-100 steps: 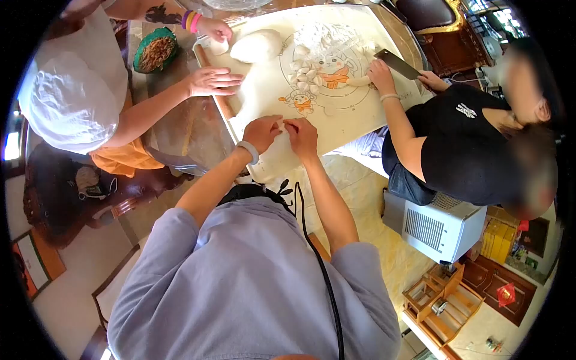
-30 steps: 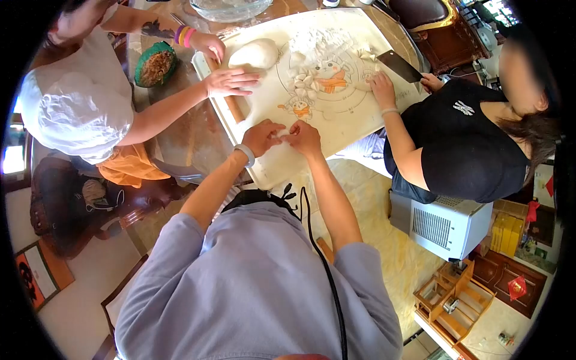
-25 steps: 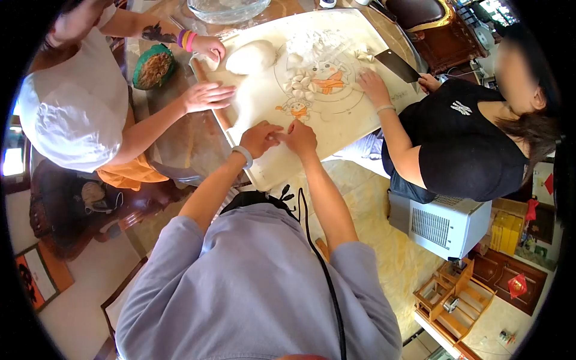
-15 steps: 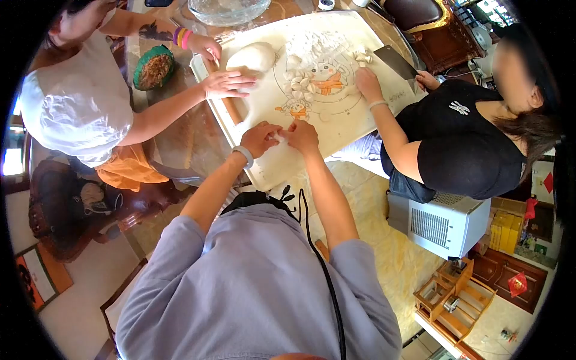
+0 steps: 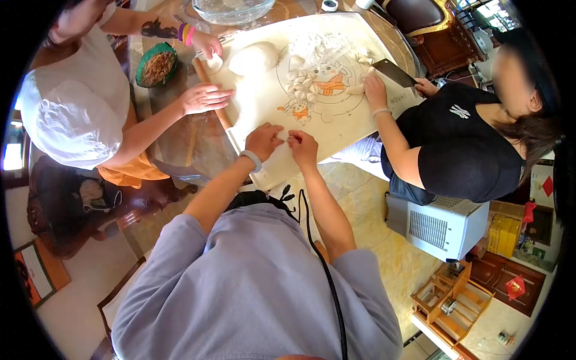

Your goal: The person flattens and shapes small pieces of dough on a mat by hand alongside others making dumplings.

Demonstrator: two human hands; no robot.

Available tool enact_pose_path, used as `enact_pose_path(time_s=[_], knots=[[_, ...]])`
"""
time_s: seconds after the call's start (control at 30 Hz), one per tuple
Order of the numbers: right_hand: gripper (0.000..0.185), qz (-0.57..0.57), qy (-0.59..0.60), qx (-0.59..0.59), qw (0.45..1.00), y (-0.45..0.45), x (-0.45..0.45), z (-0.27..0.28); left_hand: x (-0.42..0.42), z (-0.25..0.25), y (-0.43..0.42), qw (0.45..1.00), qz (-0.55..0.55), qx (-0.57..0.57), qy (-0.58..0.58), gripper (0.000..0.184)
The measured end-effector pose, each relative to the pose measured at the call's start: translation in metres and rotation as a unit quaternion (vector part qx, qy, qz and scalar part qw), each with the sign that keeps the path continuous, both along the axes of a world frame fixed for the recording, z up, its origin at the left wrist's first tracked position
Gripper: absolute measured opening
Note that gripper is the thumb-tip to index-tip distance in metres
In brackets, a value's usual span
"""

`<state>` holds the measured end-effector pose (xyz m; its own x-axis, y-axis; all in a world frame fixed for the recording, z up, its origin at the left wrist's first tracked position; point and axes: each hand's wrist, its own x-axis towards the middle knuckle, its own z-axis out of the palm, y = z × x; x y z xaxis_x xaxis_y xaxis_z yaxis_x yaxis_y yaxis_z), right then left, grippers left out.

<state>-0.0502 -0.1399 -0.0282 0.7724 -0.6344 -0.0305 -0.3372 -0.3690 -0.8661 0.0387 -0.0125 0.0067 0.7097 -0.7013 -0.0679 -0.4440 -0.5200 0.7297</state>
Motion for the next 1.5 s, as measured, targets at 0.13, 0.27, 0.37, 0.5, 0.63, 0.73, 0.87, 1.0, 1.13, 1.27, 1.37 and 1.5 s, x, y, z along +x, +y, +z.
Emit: enact_pose_path(time_s=[0.13, 0.27, 0.37, 0.5, 0.63, 0.73, 0.87, 1.0, 1.13, 1.27, 1.37, 1.5], knots=[[0.020, -0.011, 0.009, 0.007, 1.000, 0.000, 0.000, -0.006, -0.003, 0.005, -0.005, 0.999, 0.008, 0.033, -0.006, 0.032], [0.021, 0.002, 0.043, 0.013, 0.999, 0.001, 0.002, 0.001, -0.005, 0.001, -0.006, 0.999, -0.004, 0.038, -0.033, 0.033], [0.022, -0.011, 0.032, 0.027, 0.999, 0.003, 0.005, 0.014, -0.003, 0.007, -0.009, 0.999, 0.001, 0.037, -0.024, 0.035], [0.021, -0.008, 0.008, -0.031, 0.999, 0.006, 0.003, 0.019, -0.004, 0.016, -0.009, 0.999, -0.014, 0.047, 0.012, 0.034], [0.023, 0.015, 0.035, -0.009, 0.999, 0.004, 0.002, 0.020, -0.006, 0.001, -0.006, 0.998, -0.020, 0.024, -0.050, 0.033], [0.024, 0.016, 0.042, -0.017, 0.999, 0.001, 0.006, 0.020, -0.008, 0.002, -0.011, 0.998, -0.008, 0.030, -0.060, 0.032], [0.024, 0.022, 0.026, -0.014, 0.999, 0.002, 0.008, 0.010, -0.011, 0.011, -0.009, 0.996, -0.005, 0.031, -0.084, 0.028], [0.022, 0.011, 0.006, -0.032, 0.999, 0.001, 0.009, 0.021, -0.009, 0.014, -0.012, 0.996, -0.007, 0.037, -0.076, 0.031], [0.023, 0.009, 0.009, -0.058, 0.998, 0.005, -0.001, 0.018, 0.001, 0.016, -0.008, 0.999, -0.035, 0.040, -0.006, 0.031], [0.022, 0.010, 0.001, -0.105, 0.994, 0.012, 0.001, 0.010, -0.001, 0.010, -0.010, 0.999, -0.015, 0.034, -0.020, 0.032], [0.019, 0.016, -0.021, -0.137, 0.990, 0.015, 0.003, 0.012, -0.003, 0.007, -0.012, 0.999, -0.001, 0.037, -0.008, 0.031], [0.018, 0.029, 0.002, -0.153, 0.988, 0.013, 0.004, 0.017, -0.006, 0.005, -0.009, 0.997, -0.017, 0.051, -0.050, 0.032]])
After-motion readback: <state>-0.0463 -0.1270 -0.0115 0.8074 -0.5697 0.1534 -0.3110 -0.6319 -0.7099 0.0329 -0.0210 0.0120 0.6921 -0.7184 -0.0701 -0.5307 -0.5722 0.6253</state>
